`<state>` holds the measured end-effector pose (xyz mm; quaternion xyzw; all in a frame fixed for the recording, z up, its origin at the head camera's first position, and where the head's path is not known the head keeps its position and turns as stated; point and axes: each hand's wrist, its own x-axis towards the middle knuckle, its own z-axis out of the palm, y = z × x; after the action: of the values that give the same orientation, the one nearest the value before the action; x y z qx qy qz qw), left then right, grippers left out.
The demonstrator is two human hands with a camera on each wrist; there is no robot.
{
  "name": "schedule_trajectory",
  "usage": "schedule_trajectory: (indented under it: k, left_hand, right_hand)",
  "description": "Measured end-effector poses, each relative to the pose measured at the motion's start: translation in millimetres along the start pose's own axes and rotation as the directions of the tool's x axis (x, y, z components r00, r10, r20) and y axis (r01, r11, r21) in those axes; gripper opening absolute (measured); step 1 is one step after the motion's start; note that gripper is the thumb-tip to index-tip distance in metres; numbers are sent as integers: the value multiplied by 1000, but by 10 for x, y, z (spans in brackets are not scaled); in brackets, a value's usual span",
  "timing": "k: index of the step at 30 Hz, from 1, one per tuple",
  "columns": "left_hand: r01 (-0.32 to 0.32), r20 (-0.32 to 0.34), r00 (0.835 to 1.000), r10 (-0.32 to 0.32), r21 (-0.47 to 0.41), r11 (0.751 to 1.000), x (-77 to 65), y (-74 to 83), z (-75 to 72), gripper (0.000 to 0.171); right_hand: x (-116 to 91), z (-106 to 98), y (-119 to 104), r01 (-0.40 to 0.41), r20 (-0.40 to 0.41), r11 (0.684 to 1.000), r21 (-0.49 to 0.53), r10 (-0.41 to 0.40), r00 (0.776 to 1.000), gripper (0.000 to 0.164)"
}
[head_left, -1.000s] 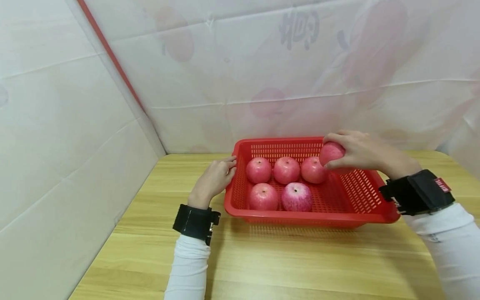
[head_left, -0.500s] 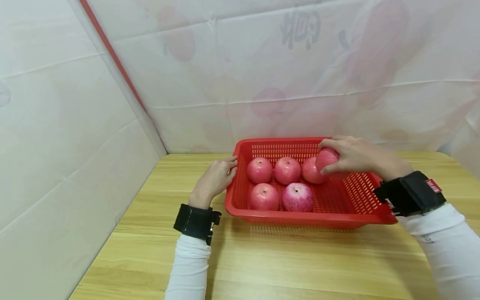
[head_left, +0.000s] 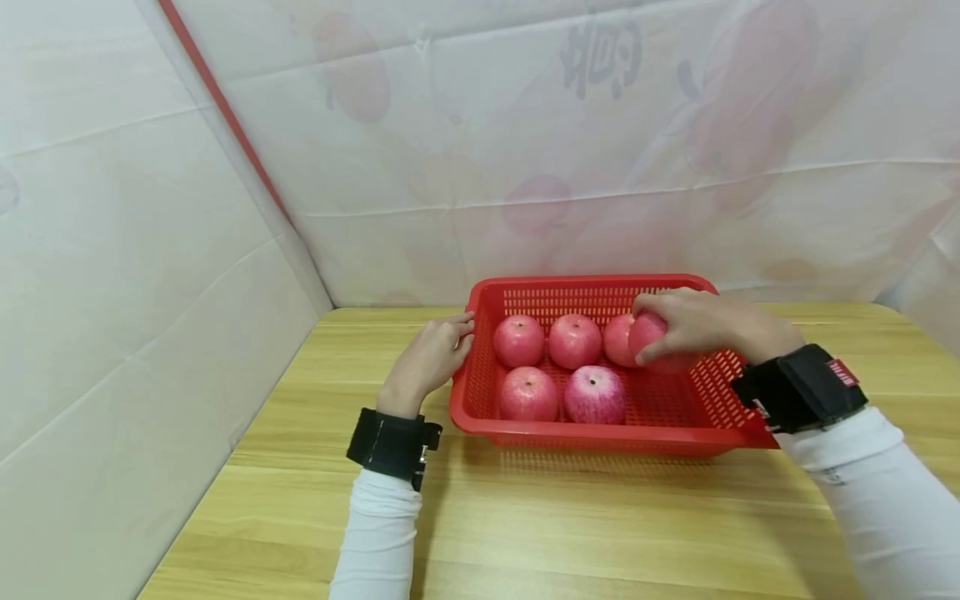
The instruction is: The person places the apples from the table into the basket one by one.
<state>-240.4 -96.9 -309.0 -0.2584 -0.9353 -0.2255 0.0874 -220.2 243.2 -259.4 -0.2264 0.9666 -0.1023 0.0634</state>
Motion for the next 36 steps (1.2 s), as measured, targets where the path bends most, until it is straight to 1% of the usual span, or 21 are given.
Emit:
schedule_trajectory:
  k: [2, 5, 9, 12, 17, 22, 25, 29, 33, 36]
  left_hand:
    - [-3, -2, 1000, 3, 8, 1000, 1, 1, -2, 29]
    - [-7, -5, 1000, 7, 18, 1000, 3, 2, -2, 30]
    - [-12, -7, 1000, 12, 27, 1000, 5, 5, 4, 30]
    - [-13, -7, 1000, 13, 26, 1000, 6, 12, 7, 30]
    - [-12, -6, 1000, 12, 20, 1000, 9, 23, 4, 31]
    - [-4, -1, 1000, 4, 19, 1000, 8, 29, 3, 31]
    - [-2, 3, 1000, 2, 14, 1000, 7, 27, 1, 31]
    - [-6, 1, 1000, 6, 15, 1000, 10, 22, 4, 30]
    - [-14, -1, 1000, 14, 18, 1000, 11, 24, 4, 30]
    - [-16, -2, 1000, 16, 12, 1000, 9, 25, 1, 30]
  right_hand:
    - [14, 22, -11, -13, 20, 1000, 12, 12, 1000, 62]
    - [27, 56, -27, -55, 70, 997, 53, 51, 996, 67]
    - [21, 87, -39, -127, 146, 987, 100, 111, 983, 76]
    - [17, 104, -33, -163, 193, 979, 120, 138, 971, 81]
    - [19, 132, -14, -192, 248, 972, 137, 154, 956, 84]
    - [30, 150, -10, -210, 286, 966, 150, 161, 945, 84]
    - [36, 156, -14, -230, 315, 959, 165, 169, 934, 83]
    - [39, 163, -25, -259, 346, 949, 182, 185, 920, 74]
    - [50, 171, -27, -279, 373, 944, 175, 199, 907, 67]
    - [64, 171, -26, -298, 400, 937, 180, 207, 893, 68]
